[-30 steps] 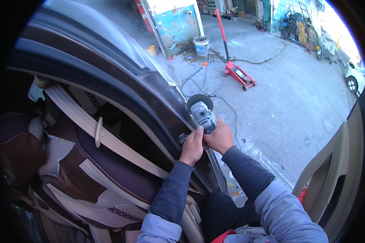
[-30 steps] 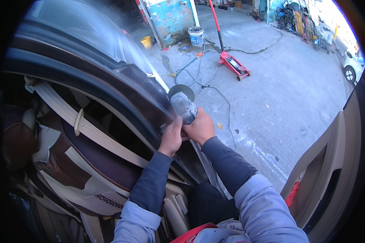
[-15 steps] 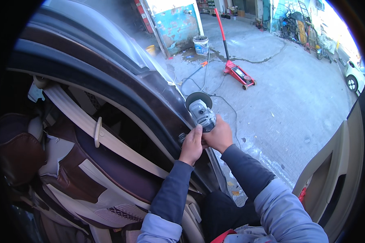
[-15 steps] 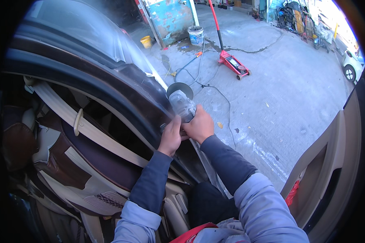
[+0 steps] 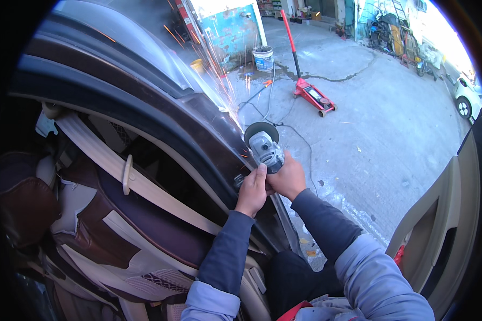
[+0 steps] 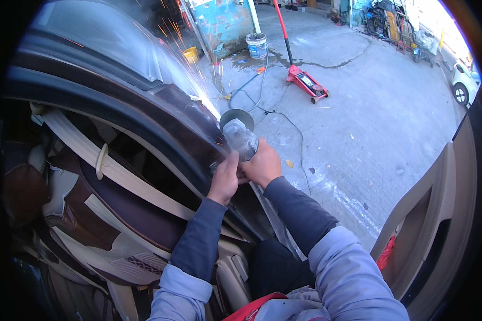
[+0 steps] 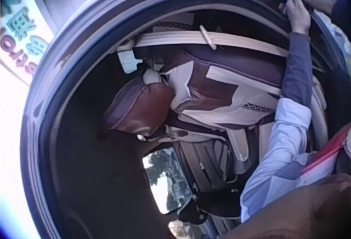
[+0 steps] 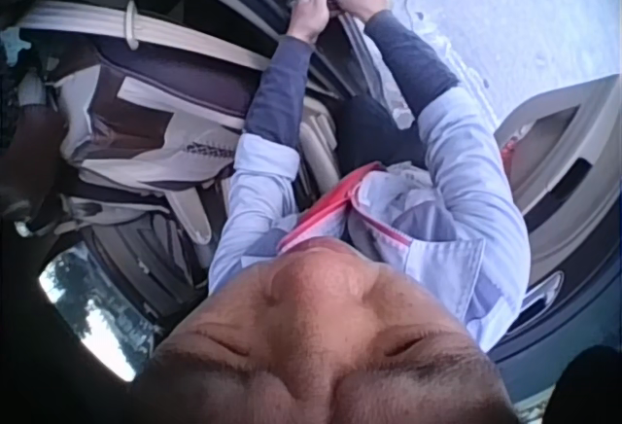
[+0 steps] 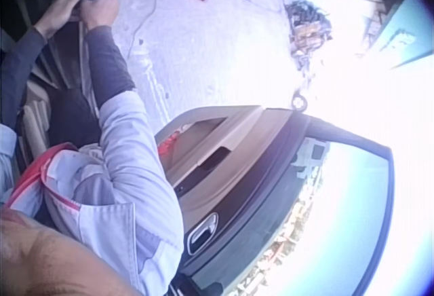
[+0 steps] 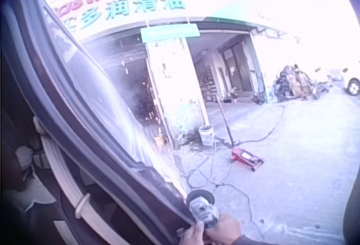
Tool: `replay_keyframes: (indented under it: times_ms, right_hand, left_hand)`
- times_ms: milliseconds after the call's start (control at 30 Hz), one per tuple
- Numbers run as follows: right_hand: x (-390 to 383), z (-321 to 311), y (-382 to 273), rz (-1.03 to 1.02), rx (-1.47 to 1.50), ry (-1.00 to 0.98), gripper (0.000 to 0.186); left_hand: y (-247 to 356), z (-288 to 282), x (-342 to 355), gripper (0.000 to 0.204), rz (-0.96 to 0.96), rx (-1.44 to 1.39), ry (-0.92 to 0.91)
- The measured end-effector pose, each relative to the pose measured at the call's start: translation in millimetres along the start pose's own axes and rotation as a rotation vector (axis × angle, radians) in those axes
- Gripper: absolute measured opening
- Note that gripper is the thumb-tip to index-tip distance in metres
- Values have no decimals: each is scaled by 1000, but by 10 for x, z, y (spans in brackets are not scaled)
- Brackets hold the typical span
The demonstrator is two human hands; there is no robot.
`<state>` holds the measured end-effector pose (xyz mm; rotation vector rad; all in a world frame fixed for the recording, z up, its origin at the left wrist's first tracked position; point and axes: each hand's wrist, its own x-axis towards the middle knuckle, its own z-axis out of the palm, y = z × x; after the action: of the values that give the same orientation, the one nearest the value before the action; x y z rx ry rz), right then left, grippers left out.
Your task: The person retrieves a power cord and connects it to a tool, then uses a scraper to remove material from a damaged area on the rear side of a brown car. The person then uses an angle grinder to smooth the same area on the car's body.
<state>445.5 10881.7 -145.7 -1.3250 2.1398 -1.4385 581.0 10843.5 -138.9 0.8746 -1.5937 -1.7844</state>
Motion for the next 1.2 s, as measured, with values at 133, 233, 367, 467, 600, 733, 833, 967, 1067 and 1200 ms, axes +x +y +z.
replay_keyframes:
  times_ms: [133, 233, 367, 467, 600, 733, 833, 967, 1067, 1200]
  right_hand:
    - [-41, -14, -15, 59, -29, -26, 58]
    - [-51, -18, -15, 35, -9, -5, 58]
    - [-55, 1, 11, 25, 11, -5, 58]
    - [-43, 15, 12, 33, 5, -3, 57]
    - [-34, 6, -24, 41, -25, -8, 57]
    - [-47, 13, -52, 18, -38, 27, 56]
    - [-44, 31, -38, -1, -34, 41, 55]
    - [-32, 42, -2, -6, -19, 29, 55]
    - [-22, 50, 23, 0, 13, 20, 56]
    - [-6, 66, 43, -9, 20, 15, 55]
  left_hand:
    - [-1, -10, -16, 64, -1, -7, -1]
    - [-1, -5, -20, 64, 22, -37, -16]
    - [-17, -11, -10, 65, 18, 53, 4]
    - [-10, -7, -15, 65, 27, 41, 15]
    - [21, 7, -28, 64, 3, -5, 7]
    - [40, 11, -39, 63, -3, -49, -5]
    - [34, 9, -34, 62, -9, -71, -10]
    - [19, 4, -25, 61, -8, -33, -5]
    - [21, 9, -29, 60, 4, -43, -5]
    - [34, 19, -30, 60, 7, -49, -3]
